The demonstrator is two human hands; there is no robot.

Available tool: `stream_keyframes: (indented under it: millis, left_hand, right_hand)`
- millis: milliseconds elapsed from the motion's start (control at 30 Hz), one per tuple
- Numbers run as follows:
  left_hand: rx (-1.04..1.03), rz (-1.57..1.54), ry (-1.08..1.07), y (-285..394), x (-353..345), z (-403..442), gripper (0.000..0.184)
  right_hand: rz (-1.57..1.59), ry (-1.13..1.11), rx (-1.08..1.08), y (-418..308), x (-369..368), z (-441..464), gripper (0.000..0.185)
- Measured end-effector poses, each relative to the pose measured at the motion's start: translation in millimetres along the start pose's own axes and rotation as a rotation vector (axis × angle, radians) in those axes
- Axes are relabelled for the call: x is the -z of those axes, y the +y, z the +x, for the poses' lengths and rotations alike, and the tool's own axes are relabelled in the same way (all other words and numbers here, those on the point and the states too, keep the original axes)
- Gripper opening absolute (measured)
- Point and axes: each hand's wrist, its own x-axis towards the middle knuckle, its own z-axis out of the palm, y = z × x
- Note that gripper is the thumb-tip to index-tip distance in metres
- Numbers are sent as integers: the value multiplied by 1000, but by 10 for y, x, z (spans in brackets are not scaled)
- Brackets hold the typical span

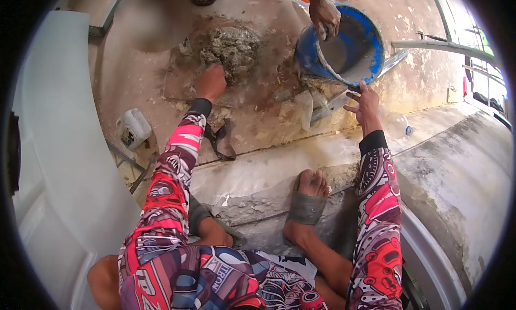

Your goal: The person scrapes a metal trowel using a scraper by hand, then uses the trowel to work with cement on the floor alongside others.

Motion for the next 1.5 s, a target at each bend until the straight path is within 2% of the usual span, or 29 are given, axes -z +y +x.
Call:
stream_keyframes:
  millis: [133,233,300,333,433,533,567,667,767,867,967,1067,1167,1267,1367,1500]
  left_hand:
    - [162,-182,197,17,190,-418,16]
    - [549,-492,70,-218,-40,-889,21]
    - [759,-946,160,-446,-605,-1224,20]
    - [863,-1175,207,-412,-637,-1290,19]
    - [1268,-1283,185,120,-460,-1338,20]
    - [1316,-1311,240,411,-658,-1342,22]
    - [1316,-1359,265,338,-919,-1336,25]
    - [1203,-1509,463,467,-880,-816,26]
    - [1279,-1437,498,361,-722,-366,25]
    - [966,-1245,520,-231,-1007,-187,16]
    - [677,-678,363,-267,-469,39,22]
    - [360,-150,359,22,32,183,24]
    - [178,-44,251,132,215,125,19]
    - [104,200,61,147,67,46,14]
    - [36,299,-69,127,3,25,14]
    - [-16,195,-20,109,366,30,15]
  right_hand:
    - [-18,18,3,-4,-13,-14,38]
    - [-12,0,9,5,8,-4,39]
    - [-8,-12,10,9,12,2,39]
    - [-3,-13,8,13,11,2,39]
    - [1,-13,4,16,6,-20,40]
    - [-6,-2,3,19,11,-12,41]
    - [-8,1,5,14,0,-7,41]
    - [-13,-3,-2,3,1,-17,42]
    - [-21,-27,17,12,32,-8,42]
    - [-15,-21,18,3,23,-25,43]
    - [-17,-17,14,-2,19,-28,43]
    - [-18,-8,6,1,13,-24,43]
    - [-18,-16,3,-10,7,-41,43]
    - [-31,-4,9,-39,-21,-83,43]
    - [-51,-26,12,-15,16,-38,42]
    - [-49,-15,0,-21,12,-27,42]
